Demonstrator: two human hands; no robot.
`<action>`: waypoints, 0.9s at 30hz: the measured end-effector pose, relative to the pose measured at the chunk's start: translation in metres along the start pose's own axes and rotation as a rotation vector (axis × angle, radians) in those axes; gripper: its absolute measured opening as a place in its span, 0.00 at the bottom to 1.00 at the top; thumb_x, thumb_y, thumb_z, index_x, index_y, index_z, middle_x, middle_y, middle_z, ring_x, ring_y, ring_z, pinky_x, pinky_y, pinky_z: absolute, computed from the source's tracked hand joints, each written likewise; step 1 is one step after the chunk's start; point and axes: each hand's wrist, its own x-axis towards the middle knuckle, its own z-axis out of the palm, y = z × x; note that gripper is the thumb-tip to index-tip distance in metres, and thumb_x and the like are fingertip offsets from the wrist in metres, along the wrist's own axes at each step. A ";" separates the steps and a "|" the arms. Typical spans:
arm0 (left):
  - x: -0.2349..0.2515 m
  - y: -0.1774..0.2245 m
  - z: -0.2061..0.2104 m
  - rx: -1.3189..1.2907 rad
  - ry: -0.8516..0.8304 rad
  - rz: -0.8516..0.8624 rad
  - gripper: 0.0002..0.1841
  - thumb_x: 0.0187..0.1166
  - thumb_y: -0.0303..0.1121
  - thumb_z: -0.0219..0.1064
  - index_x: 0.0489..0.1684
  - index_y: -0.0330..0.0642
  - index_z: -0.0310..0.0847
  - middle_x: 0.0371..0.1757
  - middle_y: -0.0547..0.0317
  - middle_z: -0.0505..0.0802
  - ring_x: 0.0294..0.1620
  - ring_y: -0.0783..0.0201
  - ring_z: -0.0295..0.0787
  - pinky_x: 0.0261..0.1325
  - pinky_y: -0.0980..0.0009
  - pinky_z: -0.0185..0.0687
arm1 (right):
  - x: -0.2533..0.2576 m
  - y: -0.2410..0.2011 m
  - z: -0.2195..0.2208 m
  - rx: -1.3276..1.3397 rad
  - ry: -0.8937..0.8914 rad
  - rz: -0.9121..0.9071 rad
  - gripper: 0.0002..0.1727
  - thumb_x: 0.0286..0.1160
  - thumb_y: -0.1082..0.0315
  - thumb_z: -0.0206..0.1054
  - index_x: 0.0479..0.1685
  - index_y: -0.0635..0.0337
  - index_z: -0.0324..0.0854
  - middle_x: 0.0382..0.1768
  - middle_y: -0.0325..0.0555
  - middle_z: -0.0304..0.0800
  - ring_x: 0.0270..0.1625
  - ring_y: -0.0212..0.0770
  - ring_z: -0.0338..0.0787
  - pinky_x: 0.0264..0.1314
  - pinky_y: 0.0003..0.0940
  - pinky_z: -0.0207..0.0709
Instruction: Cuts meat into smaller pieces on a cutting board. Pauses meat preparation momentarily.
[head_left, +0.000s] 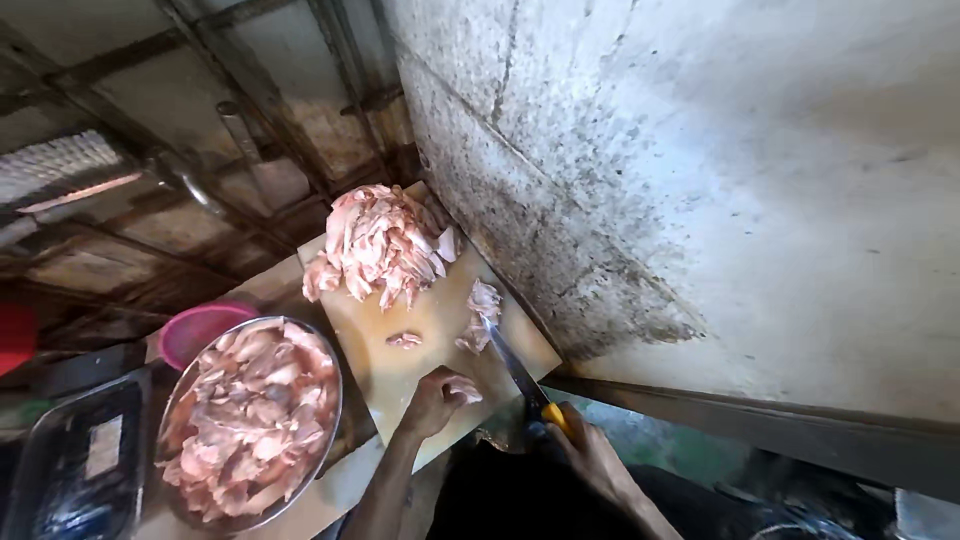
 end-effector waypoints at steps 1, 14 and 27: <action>0.001 0.004 -0.002 0.059 -0.044 -0.005 0.17 0.72 0.37 0.76 0.59 0.50 0.92 0.55 0.57 0.92 0.50 0.65 0.89 0.59 0.66 0.86 | 0.000 0.000 0.002 0.000 -0.017 0.000 0.28 0.84 0.40 0.58 0.70 0.49 0.79 0.35 0.46 0.91 0.36 0.46 0.92 0.42 0.53 0.87; -0.009 -0.008 0.050 0.186 0.598 -0.009 0.11 0.75 0.30 0.73 0.51 0.38 0.90 0.56 0.48 0.90 0.53 0.62 0.91 0.58 0.68 0.91 | 0.021 -0.035 0.015 -0.241 -0.155 -0.051 0.26 0.89 0.49 0.53 0.74 0.58 0.75 0.45 0.56 0.93 0.49 0.55 0.95 0.54 0.55 0.87; 0.008 -0.005 0.060 0.310 0.526 -0.063 0.12 0.79 0.34 0.70 0.55 0.42 0.91 0.56 0.54 0.91 0.51 0.64 0.93 0.60 0.67 0.91 | 0.017 -0.059 0.018 -0.341 -0.240 0.079 0.28 0.90 0.49 0.51 0.80 0.53 0.71 0.50 0.57 0.92 0.53 0.58 0.94 0.57 0.58 0.86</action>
